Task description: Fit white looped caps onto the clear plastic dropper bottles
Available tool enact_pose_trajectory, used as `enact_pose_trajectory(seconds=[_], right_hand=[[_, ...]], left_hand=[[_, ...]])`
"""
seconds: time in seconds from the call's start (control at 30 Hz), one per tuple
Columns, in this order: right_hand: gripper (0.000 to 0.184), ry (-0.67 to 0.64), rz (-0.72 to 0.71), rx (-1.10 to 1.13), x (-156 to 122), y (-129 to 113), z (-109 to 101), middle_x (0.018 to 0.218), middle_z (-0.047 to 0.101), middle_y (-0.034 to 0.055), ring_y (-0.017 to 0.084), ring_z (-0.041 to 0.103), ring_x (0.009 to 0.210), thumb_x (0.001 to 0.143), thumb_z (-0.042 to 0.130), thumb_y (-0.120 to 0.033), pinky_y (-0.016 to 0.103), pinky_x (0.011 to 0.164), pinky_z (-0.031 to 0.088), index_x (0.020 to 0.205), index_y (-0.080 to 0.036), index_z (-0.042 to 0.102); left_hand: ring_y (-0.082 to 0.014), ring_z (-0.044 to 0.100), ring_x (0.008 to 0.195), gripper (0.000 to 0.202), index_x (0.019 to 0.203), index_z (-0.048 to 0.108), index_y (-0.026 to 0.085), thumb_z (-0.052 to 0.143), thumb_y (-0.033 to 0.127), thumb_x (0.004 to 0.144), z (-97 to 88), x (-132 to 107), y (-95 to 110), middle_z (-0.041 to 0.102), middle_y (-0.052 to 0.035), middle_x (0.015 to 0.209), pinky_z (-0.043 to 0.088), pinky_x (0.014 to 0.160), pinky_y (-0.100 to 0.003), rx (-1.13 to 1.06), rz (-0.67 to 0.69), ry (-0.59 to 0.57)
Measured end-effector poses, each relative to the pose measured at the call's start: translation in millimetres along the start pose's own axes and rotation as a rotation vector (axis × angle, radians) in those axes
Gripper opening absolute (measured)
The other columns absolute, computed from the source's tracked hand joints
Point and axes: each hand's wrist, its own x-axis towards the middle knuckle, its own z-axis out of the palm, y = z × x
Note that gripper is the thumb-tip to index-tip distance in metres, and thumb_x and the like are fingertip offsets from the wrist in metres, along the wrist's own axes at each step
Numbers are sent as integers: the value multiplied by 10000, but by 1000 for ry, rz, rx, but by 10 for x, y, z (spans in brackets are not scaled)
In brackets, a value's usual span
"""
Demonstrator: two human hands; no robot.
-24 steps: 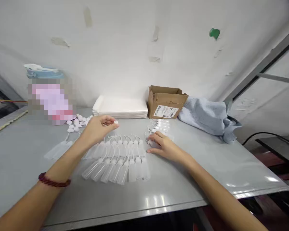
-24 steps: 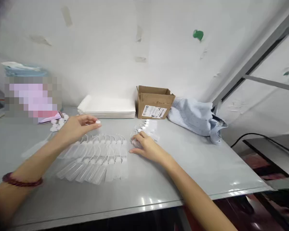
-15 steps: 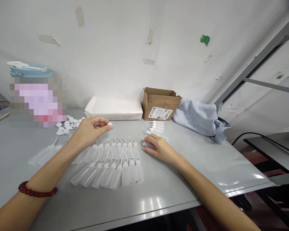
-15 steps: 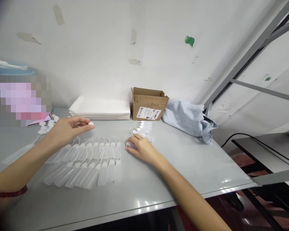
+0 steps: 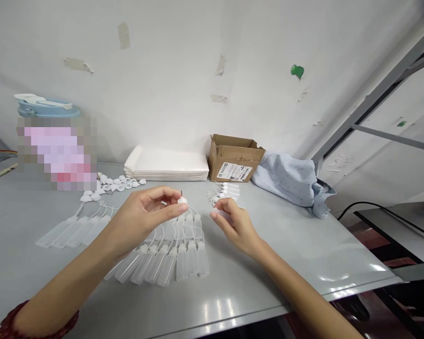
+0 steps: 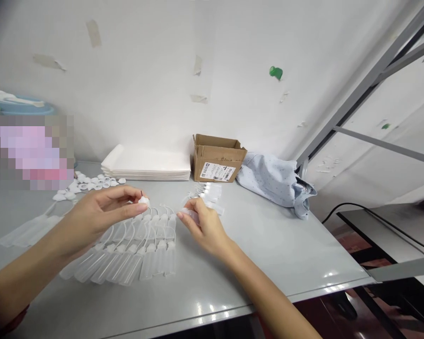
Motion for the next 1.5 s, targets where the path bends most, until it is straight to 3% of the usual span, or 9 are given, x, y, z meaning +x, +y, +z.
enact_pose_trajectory(seconds=[0.27,0.4,0.5,0.63,0.83,1.0,1.1,1.3,1.5], right_hand=[[88,-7,-2,111,-51,-138,-19,652,407,-50,75,338,510,900,448,-261,217,477,258,842,-198,429],[80,-30,-32,168,-62,-134,-19,630,382,-59,78,325,514,902,448,-257,224,490,257,852,-198,430],[82,-45,-33,201,-62,-149,-23,630,378,-59,83,332,536,908,443,-261,230,511,267,858,-196,437],[101,-42,-3,246,-51,-149,-16,662,413,-46,90,360,578,912,446,-279,238,546,288,862,-193,458],[125,-58,84,453,-43,-110,32,659,403,-46,94,349,572,918,417,-310,238,533,284,869,-202,457],[163,-70,117,550,-41,-113,70,647,389,-48,94,325,556,913,425,-353,236,515,268,852,-203,444],[176,-75,119,563,-42,-121,80,625,367,-54,94,313,558,915,430,-356,234,516,260,828,-203,431],[165,-98,102,559,-46,-126,77,623,365,-56,93,315,562,919,421,-343,237,526,263,843,-197,437],[165,-95,124,581,-37,-163,73,633,372,-52,92,322,555,907,435,-336,236,525,270,820,-196,442]], left_hand=[[-154,555,805,222,868,674,249,694,423,731,115,-30,-61,621,2,829,455,738,-264,-125,-94,-111],[-155,535,812,258,902,683,237,621,460,788,205,-43,-63,641,-27,990,443,817,-326,-176,-168,-197],[-159,540,927,208,907,675,242,610,417,816,264,-57,-59,626,-18,1100,431,868,-310,-269,-126,-257],[-170,551,1021,159,902,659,232,620,365,823,298,-68,-50,647,-12,1022,441,887,-286,-297,-60,-291],[-218,590,1029,174,903,643,219,599,368,826,320,-95,-26,665,-36,1000,493,845,-334,-226,-28,-344],[-228,621,976,194,905,632,205,595,376,821,341,-109,-15,676,-53,962,529,810,-353,-190,11,-267],[-218,608,1016,190,906,623,201,605,368,819,340,-108,-21,657,-61,1053,525,841,-334,-184,46,-207],[-217,563,1123,170,883,615,198,611,356,819,338,-107,-49,589,-62,1225,510,891,-308,-193,22,-213],[-214,615,1029,165,883,629,193,608,347,824,323,-122,-18,652,-63,1112,524,867,-322,-189,41,-257]])
